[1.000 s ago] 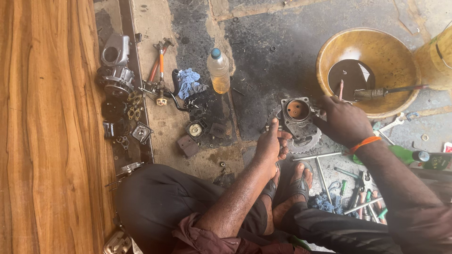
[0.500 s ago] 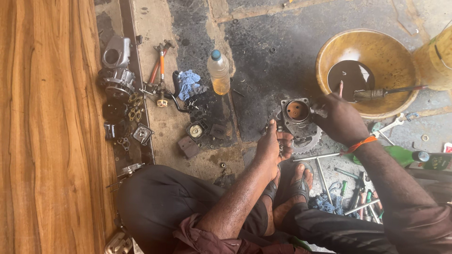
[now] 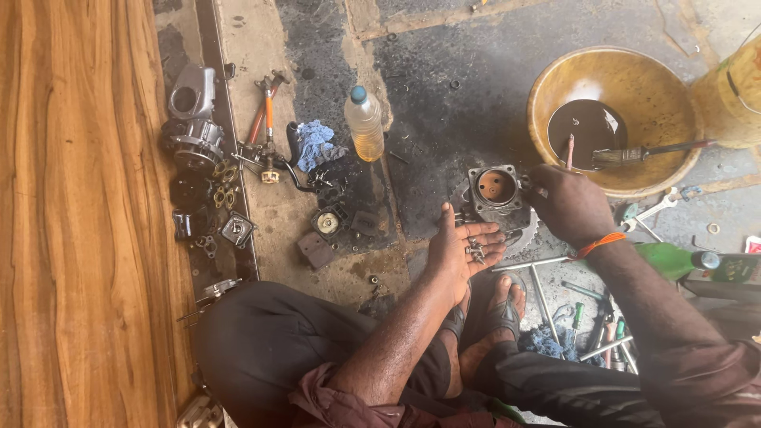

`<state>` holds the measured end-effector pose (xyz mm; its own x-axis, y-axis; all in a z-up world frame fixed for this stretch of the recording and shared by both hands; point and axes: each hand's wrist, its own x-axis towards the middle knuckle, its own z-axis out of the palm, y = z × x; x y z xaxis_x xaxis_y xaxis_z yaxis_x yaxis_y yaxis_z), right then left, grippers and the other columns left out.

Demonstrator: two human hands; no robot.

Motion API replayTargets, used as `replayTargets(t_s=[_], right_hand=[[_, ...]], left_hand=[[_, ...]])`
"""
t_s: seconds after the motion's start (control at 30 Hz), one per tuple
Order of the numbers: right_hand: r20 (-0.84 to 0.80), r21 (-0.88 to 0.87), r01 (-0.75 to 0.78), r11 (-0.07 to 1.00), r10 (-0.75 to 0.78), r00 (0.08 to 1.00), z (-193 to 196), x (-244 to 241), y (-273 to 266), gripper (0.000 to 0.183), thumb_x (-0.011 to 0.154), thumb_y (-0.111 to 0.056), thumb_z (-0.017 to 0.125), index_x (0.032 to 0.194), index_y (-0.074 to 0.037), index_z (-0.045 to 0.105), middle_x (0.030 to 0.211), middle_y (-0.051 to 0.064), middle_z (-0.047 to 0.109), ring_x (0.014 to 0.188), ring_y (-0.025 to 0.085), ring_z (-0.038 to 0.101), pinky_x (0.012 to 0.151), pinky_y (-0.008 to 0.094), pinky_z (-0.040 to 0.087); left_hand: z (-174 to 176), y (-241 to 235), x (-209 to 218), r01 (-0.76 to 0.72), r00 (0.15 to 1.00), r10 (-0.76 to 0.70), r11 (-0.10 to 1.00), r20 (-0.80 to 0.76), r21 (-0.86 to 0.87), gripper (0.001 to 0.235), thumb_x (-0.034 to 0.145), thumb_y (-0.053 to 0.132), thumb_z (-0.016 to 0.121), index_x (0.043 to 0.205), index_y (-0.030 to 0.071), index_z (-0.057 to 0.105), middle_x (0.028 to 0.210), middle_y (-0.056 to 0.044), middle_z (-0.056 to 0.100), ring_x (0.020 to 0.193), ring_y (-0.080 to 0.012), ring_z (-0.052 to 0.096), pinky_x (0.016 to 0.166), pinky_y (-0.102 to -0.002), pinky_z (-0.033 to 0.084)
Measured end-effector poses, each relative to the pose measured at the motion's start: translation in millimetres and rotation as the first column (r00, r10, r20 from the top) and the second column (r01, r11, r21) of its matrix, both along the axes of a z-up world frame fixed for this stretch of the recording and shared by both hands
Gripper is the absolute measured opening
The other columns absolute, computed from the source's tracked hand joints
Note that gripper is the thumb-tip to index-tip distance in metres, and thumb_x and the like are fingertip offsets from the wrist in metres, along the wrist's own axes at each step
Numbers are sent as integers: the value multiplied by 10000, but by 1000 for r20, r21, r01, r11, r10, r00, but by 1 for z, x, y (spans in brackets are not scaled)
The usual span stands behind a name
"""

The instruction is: The person handles various metal engine components by hand, rinsing them with liquid from different bottles and wiping them over a basin.

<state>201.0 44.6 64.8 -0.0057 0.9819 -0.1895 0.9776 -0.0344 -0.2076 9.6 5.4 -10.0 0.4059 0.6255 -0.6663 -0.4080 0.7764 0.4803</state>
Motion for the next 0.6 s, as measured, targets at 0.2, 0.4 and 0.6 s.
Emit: replayTargets(t_s=[0.2, 0.4, 0.6], right_hand=[[-116, 217, -150, 965, 178, 977, -4, 11, -4, 291, 876, -244, 745, 1118, -84, 728, 1096, 141, 710, 944, 356, 712, 815, 485, 561], [-537, 89, -45, 995, 86, 839, 13, 26, -30, 254, 863, -142, 739, 1090, -40, 684, 978, 121, 684, 848, 245, 641, 705, 386, 549], [-484, 8, 142, 990, -120, 867, 31, 15, -34, 350, 907, -283, 717, 1173, -56, 703, 1006, 54, 746, 800, 177, 673, 736, 348, 534]], left_hand=[[4, -2, -2, 35, 999, -35, 999, 3, 27, 881, 1070, 631, 130, 1245, -75, 628, 1080, -189, 717, 1041, -260, 718, 973, -419, 595], [8, -11, 5, 75, 996, -76, 997, -45, -16, 634, 1103, 487, 276, 1174, -15, 658, 1041, -173, 720, 980, -252, 717, 934, -421, 601], [-13, -18, 16, 110, 989, -108, 994, 97, -7, 492, 1098, 370, 349, 1106, 23, 699, 905, -88, 710, 838, -180, 702, 819, -396, 614]])
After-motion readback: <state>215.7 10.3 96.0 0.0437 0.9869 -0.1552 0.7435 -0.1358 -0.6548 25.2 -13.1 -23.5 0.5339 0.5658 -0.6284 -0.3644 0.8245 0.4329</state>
